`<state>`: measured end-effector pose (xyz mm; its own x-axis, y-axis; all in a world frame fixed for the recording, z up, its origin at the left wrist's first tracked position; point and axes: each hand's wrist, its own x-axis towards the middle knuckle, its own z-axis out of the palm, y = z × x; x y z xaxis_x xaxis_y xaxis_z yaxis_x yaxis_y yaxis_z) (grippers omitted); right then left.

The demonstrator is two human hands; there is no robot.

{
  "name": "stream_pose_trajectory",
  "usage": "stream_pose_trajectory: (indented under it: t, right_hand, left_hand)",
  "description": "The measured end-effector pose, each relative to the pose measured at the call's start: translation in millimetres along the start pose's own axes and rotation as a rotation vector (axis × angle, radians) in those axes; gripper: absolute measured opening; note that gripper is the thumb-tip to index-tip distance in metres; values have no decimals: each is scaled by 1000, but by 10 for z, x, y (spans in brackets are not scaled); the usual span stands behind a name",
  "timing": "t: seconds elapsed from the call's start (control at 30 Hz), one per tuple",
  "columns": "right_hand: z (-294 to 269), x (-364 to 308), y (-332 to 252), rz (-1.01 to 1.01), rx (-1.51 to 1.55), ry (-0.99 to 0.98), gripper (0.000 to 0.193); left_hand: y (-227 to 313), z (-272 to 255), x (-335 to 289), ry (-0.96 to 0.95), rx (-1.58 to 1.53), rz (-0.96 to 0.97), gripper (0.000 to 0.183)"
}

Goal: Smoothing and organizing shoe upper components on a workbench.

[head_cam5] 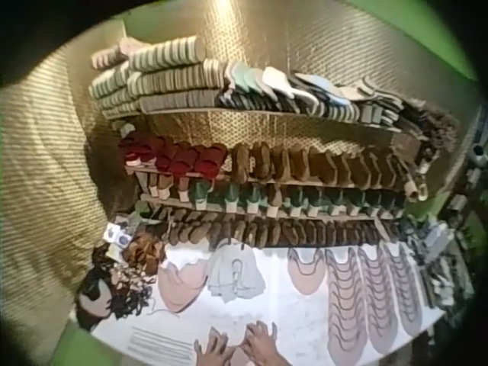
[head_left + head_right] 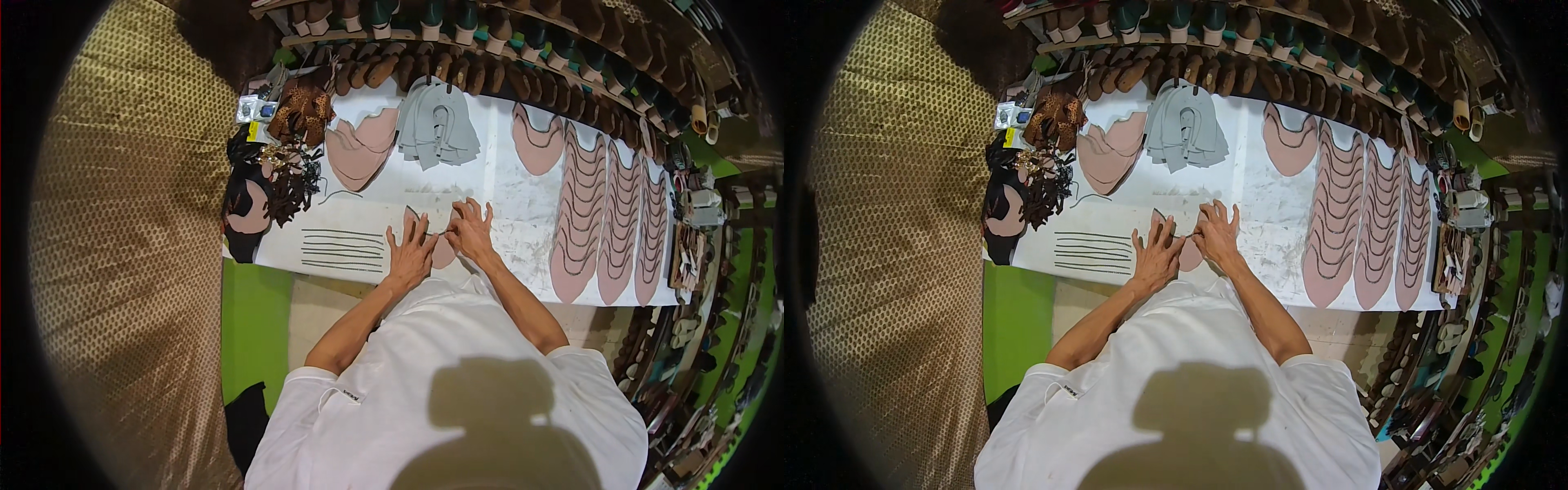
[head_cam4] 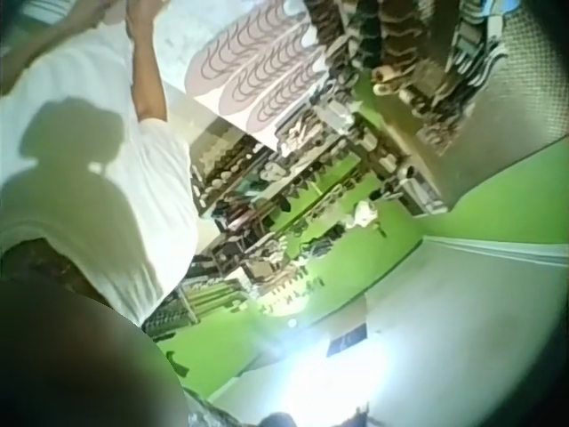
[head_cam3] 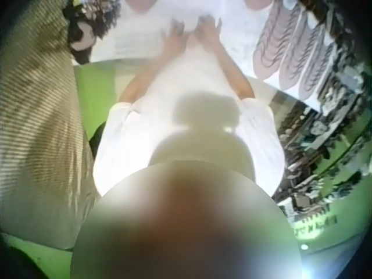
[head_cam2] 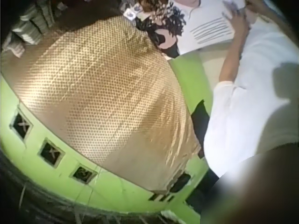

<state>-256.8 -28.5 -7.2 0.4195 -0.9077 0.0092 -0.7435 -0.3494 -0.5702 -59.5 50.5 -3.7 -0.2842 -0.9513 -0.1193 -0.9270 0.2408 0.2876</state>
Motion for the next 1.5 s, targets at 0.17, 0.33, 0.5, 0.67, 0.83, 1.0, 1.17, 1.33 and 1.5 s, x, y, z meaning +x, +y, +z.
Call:
stream_pose_trajectory:
  t: [0.17, 0.33, 0.5, 0.67, 0.83, 1.0, 1.17, 1.33, 1.5]
  right_hand:
    - [42, 41, 30, 10, -38, -48, 15]
    - [23, 17, 18, -9, -50, -30, 16]
    - [-56, -58, 30, -65, -118, -50, 13]
    - [-165, -105, 115, -1, -176, 16, 16]
    - [-208, -53, 92, 55, -211, 69, 17]
    - [-45, -109, 254, 169, -279, 244, 11]
    - [-60, -218, 306, 146, -149, 217, 21]
    - [-161, -204, 290, -41, -137, 38, 26]
    - [-179, -113, 361, -116, -96, -35, 19]
  left_hand:
    - [23, 10, 23, 48, -47, -35, 48]
    - [40, 72, 1, 18, -61, -57, 44]
    - [38, 119, -7, 36, -126, -86, 44]
    - [19, 145, -7, 22, -124, -66, 45]
    - [1, 223, -50, 39, -146, -60, 50]
    - [-1, 194, -37, 63, -182, -49, 50]
    - [30, 167, -27, 81, -178, -80, 49]
    - [87, 195, -34, 135, -108, -90, 49]
    - [204, 164, -85, 150, -116, -209, 50]
